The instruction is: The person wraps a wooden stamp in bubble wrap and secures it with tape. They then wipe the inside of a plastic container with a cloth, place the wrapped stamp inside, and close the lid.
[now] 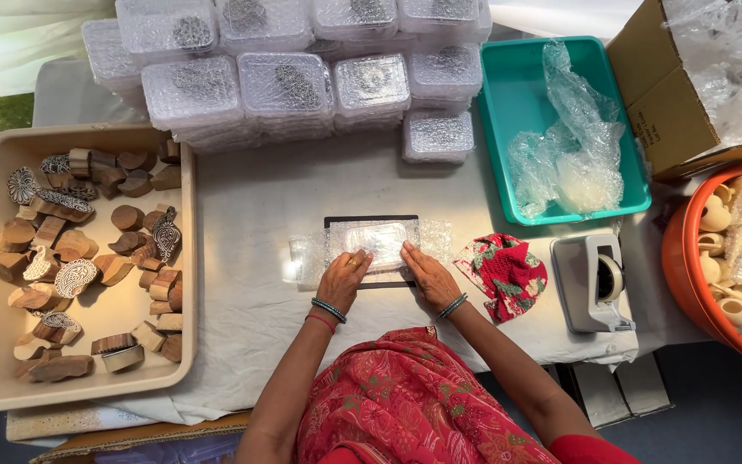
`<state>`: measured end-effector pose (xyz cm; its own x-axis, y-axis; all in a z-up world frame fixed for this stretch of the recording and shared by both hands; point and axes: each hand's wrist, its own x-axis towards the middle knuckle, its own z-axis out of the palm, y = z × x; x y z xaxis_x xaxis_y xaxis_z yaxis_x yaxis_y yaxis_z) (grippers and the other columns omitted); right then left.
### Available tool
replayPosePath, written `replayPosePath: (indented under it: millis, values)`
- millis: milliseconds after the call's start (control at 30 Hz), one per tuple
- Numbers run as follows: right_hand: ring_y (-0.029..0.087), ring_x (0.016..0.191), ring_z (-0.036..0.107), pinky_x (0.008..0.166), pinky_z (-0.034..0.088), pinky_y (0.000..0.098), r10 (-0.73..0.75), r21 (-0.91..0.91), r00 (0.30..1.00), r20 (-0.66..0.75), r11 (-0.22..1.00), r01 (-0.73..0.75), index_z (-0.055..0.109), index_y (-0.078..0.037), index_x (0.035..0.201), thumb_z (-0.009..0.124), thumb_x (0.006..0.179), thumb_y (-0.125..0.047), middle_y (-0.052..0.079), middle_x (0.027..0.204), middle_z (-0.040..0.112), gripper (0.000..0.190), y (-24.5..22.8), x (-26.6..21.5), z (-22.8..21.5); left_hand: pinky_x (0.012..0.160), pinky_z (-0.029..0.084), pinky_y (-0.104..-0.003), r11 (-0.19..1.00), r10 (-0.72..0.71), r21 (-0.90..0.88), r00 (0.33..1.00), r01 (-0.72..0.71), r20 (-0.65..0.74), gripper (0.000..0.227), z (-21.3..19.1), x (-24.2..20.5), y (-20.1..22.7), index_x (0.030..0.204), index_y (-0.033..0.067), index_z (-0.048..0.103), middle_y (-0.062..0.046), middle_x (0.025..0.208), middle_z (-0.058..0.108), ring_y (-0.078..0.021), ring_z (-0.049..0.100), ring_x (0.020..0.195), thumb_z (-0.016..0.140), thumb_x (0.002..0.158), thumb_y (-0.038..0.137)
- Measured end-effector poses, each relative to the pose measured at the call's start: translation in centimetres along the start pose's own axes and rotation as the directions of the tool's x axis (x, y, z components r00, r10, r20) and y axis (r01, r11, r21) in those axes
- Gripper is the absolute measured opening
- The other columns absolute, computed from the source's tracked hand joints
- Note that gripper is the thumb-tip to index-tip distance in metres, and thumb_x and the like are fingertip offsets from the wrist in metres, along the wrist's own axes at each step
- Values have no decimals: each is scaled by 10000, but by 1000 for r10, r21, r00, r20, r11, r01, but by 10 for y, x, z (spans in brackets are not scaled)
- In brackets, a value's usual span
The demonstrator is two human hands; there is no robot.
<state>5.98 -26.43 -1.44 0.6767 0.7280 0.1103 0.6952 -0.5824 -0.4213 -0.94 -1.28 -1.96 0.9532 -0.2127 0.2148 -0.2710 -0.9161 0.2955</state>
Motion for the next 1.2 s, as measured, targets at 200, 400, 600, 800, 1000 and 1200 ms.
replayPosePath:
  millis: [200,400,600,800,1000,1200]
  values:
    - [321,1430,402,1171,332,441,182,13,980,87,983,-183,214,4,1604,507,1024,-296,192,1672,264,716,-9,-9,7,956,556,-312,1000,-8,-12,999,7,-32,549,2,-1,1,1334,104,657,-3,1411,615,-196,615,1112,647,815,-75]
    - [250,1546,173,1223,144,520,341,-364,917,209,897,-251,210,-183,1614,324,1023,-593,56,1684,209,728,-8,-11,-6,958,557,-315,1000,-14,-14,1000,14,-23,578,-1,0,2,1360,137,646,14,1413,622,-192,612,1139,659,819,-66]
    - [223,1553,153,1221,146,532,417,-459,879,230,843,-280,249,-261,1598,302,1028,-588,25,1697,169,659,10,-32,-14,928,570,-318,1000,15,-21,998,-16,-53,568,-9,1,3,1345,131,655,21,1404,637,-197,619,1136,653,809,-56]
    - [266,1422,444,1145,351,468,352,-190,926,-138,908,-374,624,-107,1295,666,933,-270,85,1491,515,399,17,-105,-42,879,591,-284,998,10,56,1000,-8,-27,522,-8,2,3,1333,166,683,50,1384,657,-184,633,1104,642,851,-27]
    - [282,1093,676,985,535,419,492,144,444,-749,774,-617,716,-50,991,751,924,-79,77,1113,714,81,58,-188,-164,887,593,-289,998,-52,48,999,51,13,454,-18,5,10,1322,196,693,82,1373,660,-167,632,1100,657,897,42]
    - [188,946,682,940,504,364,967,491,255,2,222,-843,773,23,1087,767,949,-234,95,1009,740,292,214,-312,-168,860,598,-269,994,-43,98,999,41,20,465,-14,4,7,1331,200,696,85,1386,657,-160,631,1096,664,897,35]
